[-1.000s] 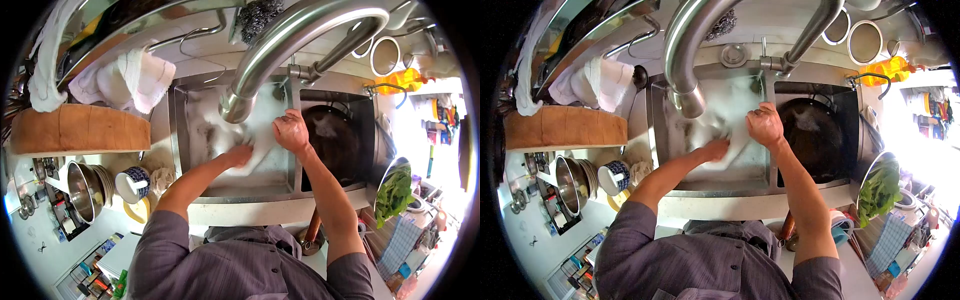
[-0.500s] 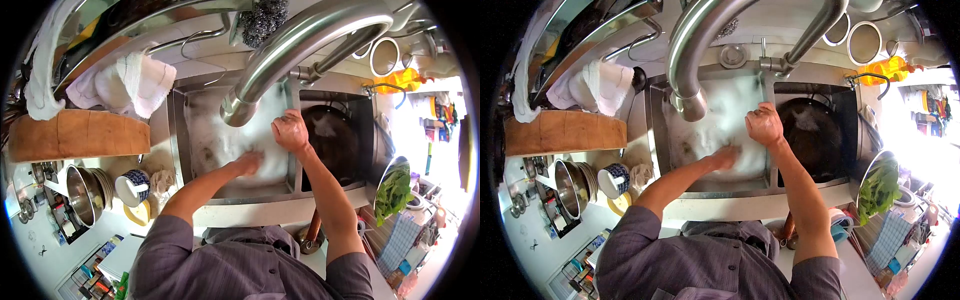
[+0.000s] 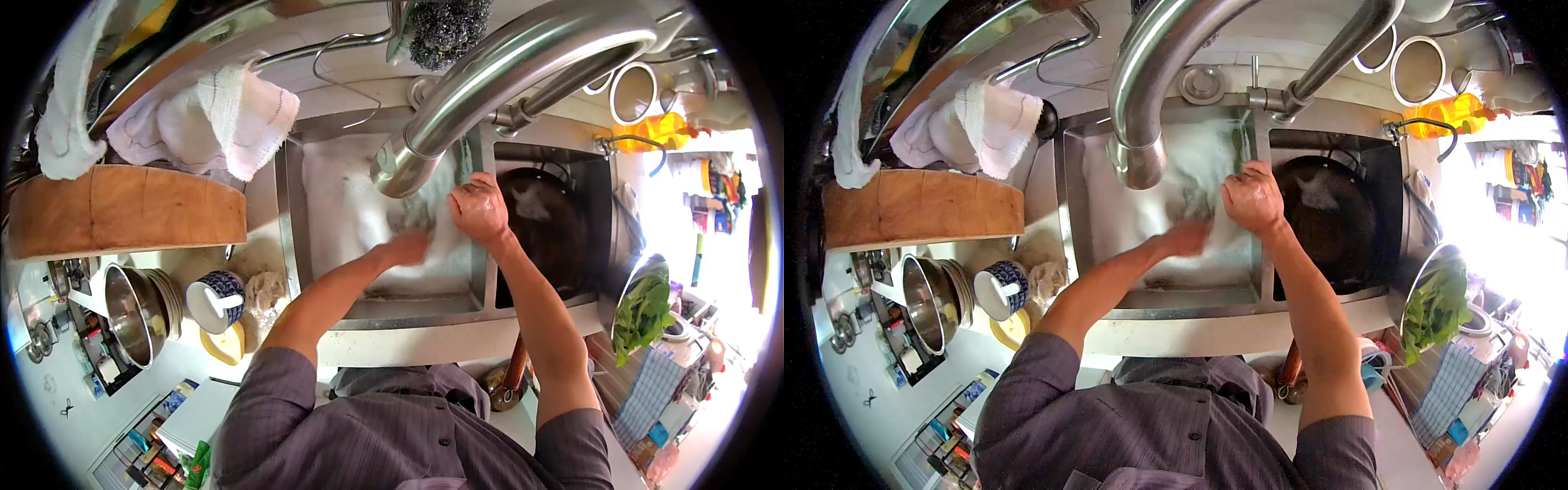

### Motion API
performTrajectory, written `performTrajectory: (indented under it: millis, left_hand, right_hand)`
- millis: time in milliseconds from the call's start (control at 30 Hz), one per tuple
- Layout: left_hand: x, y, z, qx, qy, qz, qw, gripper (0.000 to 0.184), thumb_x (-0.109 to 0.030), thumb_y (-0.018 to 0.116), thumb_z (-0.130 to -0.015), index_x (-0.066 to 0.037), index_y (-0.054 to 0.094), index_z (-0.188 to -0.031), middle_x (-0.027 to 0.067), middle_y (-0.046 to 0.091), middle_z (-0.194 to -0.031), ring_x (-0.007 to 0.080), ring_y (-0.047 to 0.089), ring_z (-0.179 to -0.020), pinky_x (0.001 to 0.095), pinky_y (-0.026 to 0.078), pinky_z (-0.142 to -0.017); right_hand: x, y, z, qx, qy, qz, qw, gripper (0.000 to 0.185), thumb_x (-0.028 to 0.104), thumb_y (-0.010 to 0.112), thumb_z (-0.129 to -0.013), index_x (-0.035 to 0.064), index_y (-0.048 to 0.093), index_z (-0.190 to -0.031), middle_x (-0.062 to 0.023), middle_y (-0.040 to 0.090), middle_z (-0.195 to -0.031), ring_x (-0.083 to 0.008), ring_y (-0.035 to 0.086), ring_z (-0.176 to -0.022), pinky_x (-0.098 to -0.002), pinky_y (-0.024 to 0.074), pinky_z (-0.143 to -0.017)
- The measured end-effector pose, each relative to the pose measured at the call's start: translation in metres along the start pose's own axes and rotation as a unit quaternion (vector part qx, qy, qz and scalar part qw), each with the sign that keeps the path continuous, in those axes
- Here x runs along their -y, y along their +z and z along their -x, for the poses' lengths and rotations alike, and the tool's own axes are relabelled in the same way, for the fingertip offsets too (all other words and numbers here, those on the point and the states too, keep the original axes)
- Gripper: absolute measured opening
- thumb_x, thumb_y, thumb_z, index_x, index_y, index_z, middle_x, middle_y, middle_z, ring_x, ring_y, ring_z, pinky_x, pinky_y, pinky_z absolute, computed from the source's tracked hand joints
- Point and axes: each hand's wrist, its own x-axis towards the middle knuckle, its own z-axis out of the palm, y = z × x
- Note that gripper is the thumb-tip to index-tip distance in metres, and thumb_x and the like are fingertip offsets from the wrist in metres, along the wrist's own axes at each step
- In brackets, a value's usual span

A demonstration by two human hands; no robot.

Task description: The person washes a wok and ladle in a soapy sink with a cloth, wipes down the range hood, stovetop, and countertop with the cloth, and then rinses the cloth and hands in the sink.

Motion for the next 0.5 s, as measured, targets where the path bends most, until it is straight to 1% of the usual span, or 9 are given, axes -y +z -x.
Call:
performTrajectory:
  millis: [67,167,200,267,300,333,400,433,500]
  left_hand:
    - [0.017,0.003,0.017,0.106,0.04,-0.039,0.993,0.027,-0.019,0.06,-0.086,0.002,0.068,-0.102,0.02,0.071,-0.099,0.0354,0.068,-0.092,0.0483,0.053,-0.08]
    - [0.057,-0.061,0.073,0.161,-0.168,0.072,0.97,0.037,-0.029,0.06,-0.09,0.002,0.073,-0.107,0.0216,0.072,-0.111,0.0318,0.07,-0.104,0.0441,0.054,-0.084]
    - [0.081,-0.064,0.069,0.129,-0.189,0.087,0.97,0.036,-0.029,0.06,-0.09,0.001,0.073,-0.106,0.0214,0.072,-0.109,0.0321,0.07,-0.102,0.0444,0.053,-0.083]
    - [0.12,-0.049,0.028,-0.021,-0.135,0.084,0.987,0.034,-0.028,0.061,-0.089,0.001,0.072,-0.104,0.021,0.071,-0.105,0.0325,0.069,-0.098,0.0449,0.053,-0.082]
    - [0.122,-0.054,0.0,-0.075,-0.124,0.065,0.987,0.033,-0.027,0.061,-0.089,0.0,0.072,-0.103,0.0208,0.071,-0.103,0.0328,0.069,-0.096,0.0451,0.053,-0.081]
    - [0.108,-0.059,-0.018,-0.095,-0.12,0.047,0.987,0.032,-0.027,0.061,-0.089,0.0,0.072,-0.102,0.0206,0.071,-0.1,0.033,0.069,-0.093,0.0454,0.053,-0.081]
    - [0.058,-0.057,-0.03,-0.073,-0.1,0.003,0.992,0.029,-0.026,0.061,-0.088,0.0,0.071,-0.099,0.0202,0.07,-0.096,0.0335,0.068,-0.089,0.0459,0.053,-0.079]
    - [0.027,-0.046,-0.026,-0.055,-0.062,-0.012,0.996,0.028,-0.025,0.062,-0.088,-0.001,0.071,-0.098,0.0201,0.07,-0.094,0.0337,0.068,-0.087,0.0461,0.053,-0.079]
    - [0.003,-0.014,0.0,-0.021,0.085,0.038,0.995,0.026,-0.025,0.062,-0.087,-0.001,0.07,-0.096,0.0197,0.069,-0.09,0.0342,0.067,-0.083,0.0466,0.052,-0.077]
  right_hand:
    - [-0.001,-0.001,-0.003,-0.009,-0.004,-0.005,1.0,0.013,0.011,0.068,-0.082,0.0054,0.065,-0.07,-0.0136,0.066,-0.066,-0.0296,0.067,-0.071,-0.0398,0.0479,-0.097]
    - [-0.002,0.0,-0.001,-0.016,-0.007,-0.012,1.0,0.014,0.01,0.067,-0.082,0.0054,0.063,-0.069,-0.0133,0.064,-0.063,-0.0297,0.066,-0.068,-0.0395,0.047,-0.098]
    - [-0.001,0.0,0.001,-0.017,-0.01,-0.013,1.0,0.015,0.009,0.067,-0.082,0.0058,0.062,-0.068,-0.0132,0.064,-0.063,-0.0296,0.065,-0.067,-0.0394,0.047,-0.097]
    - [0.0,-0.002,-0.001,-0.008,-0.007,-0.014,1.0,0.016,0.009,0.067,-0.082,0.0059,0.061,-0.067,-0.0129,0.063,-0.062,-0.0296,0.065,-0.067,-0.0393,0.0471,-0.097]
    - [0.0,-0.003,-0.001,0.0,-0.007,-0.017,1.0,0.016,0.008,0.067,-0.081,0.0061,0.061,-0.066,-0.0126,0.063,-0.062,-0.0295,0.065,-0.066,-0.0393,0.0471,-0.097]
    - [0.0,-0.003,0.0,0.003,-0.008,-0.017,1.0,0.016,0.008,0.067,-0.081,0.0061,0.061,-0.066,-0.0126,0.063,-0.062,-0.0295,0.065,-0.066,-0.0393,0.0471,-0.097]
    - [-0.001,0.0,-0.001,-0.001,-0.004,-0.023,1.0,0.016,0.008,0.068,-0.081,0.0062,0.06,-0.066,-0.0121,0.063,-0.062,-0.0294,0.065,-0.067,-0.0393,0.0471,-0.097]
    - [0.0,0.001,-0.002,-0.004,-0.004,-0.026,1.0,0.016,0.008,0.068,-0.081,0.0062,0.06,-0.066,-0.0121,0.063,-0.062,-0.0294,0.065,-0.067,-0.0393,0.0471,-0.097]
    - [-0.001,0.0,-0.001,-0.018,-0.009,-0.015,1.0,0.016,0.008,0.069,-0.08,0.0063,0.061,-0.067,-0.0121,0.063,-0.062,-0.0295,0.065,-0.068,-0.0396,0.0469,-0.097]
